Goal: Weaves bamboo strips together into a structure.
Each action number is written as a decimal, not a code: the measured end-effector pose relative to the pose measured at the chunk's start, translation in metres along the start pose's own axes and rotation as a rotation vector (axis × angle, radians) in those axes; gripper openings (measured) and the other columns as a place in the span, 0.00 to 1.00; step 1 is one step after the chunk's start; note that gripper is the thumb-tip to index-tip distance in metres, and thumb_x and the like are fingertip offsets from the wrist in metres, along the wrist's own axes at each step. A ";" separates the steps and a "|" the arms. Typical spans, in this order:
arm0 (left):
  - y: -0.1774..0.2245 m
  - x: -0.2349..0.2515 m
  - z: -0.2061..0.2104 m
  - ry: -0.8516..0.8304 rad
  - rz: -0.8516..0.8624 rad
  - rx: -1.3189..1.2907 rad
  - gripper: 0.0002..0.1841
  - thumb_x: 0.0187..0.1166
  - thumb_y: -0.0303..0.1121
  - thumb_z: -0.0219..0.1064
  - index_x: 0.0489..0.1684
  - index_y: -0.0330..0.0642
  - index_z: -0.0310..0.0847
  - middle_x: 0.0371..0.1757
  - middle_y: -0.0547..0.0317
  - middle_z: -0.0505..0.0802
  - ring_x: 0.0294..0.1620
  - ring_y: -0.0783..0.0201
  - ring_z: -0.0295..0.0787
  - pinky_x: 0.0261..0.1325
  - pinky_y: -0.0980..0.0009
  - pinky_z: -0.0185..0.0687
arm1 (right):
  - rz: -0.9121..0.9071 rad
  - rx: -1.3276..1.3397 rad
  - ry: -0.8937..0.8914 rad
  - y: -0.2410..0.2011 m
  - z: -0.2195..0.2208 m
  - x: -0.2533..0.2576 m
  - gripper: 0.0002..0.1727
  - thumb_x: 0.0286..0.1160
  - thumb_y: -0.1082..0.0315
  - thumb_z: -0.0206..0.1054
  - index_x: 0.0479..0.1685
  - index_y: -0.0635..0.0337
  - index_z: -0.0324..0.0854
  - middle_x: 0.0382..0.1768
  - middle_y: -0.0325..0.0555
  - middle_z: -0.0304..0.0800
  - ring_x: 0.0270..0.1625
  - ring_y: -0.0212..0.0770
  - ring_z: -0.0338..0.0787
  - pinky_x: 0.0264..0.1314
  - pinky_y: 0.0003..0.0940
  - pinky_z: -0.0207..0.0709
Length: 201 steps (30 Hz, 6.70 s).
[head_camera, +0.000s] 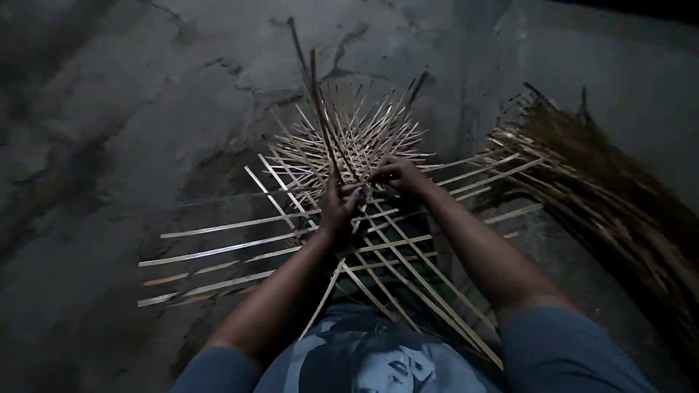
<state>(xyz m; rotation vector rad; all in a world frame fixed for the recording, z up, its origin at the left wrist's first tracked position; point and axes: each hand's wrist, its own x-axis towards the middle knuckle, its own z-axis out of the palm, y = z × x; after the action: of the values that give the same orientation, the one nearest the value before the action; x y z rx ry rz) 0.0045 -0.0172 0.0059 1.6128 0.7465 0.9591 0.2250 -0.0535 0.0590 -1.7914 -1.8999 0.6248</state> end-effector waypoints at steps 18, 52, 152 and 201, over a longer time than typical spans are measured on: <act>0.017 -0.051 -0.017 0.031 -0.082 1.124 0.22 0.82 0.55 0.59 0.74 0.70 0.81 0.78 0.42 0.79 0.85 0.31 0.60 0.76 0.25 0.52 | -0.284 0.144 0.139 0.012 0.054 -0.022 0.15 0.71 0.76 0.71 0.55 0.53 0.94 0.56 0.48 0.91 0.63 0.43 0.88 0.71 0.43 0.82; 0.001 -0.054 -0.017 0.075 0.087 1.183 0.18 0.84 0.57 0.59 0.66 0.73 0.84 0.69 0.54 0.84 0.79 0.42 0.68 0.73 0.32 0.59 | -0.272 0.084 0.126 0.012 0.056 -0.028 0.16 0.74 0.73 0.62 0.47 0.48 0.95 0.53 0.42 0.90 0.65 0.44 0.84 0.75 0.48 0.74; 0.015 -0.061 -0.009 -0.933 0.410 1.093 0.38 0.86 0.69 0.31 0.97 0.71 0.42 0.99 0.65 0.45 0.98 0.58 0.30 0.93 0.37 0.26 | 0.519 0.678 0.510 -0.085 0.033 -0.219 0.16 0.92 0.65 0.55 0.57 0.67 0.85 0.47 0.50 0.96 0.48 0.43 0.98 0.54 0.39 0.93; 0.024 -0.019 -0.010 -1.017 0.236 0.854 0.40 0.82 0.50 0.67 0.95 0.57 0.54 0.96 0.61 0.57 0.97 0.39 0.28 0.85 0.21 0.23 | 0.571 0.304 0.831 -0.031 0.095 -0.132 0.25 0.86 0.56 0.64 0.78 0.51 0.70 0.32 0.41 0.81 0.25 0.35 0.78 0.26 0.31 0.75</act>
<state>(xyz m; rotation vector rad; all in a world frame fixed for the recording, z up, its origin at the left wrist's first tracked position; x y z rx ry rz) -0.0136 -0.0348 0.0258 2.6171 0.2146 -0.1905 0.1497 -0.1888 0.0000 -1.9494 -0.7160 0.2422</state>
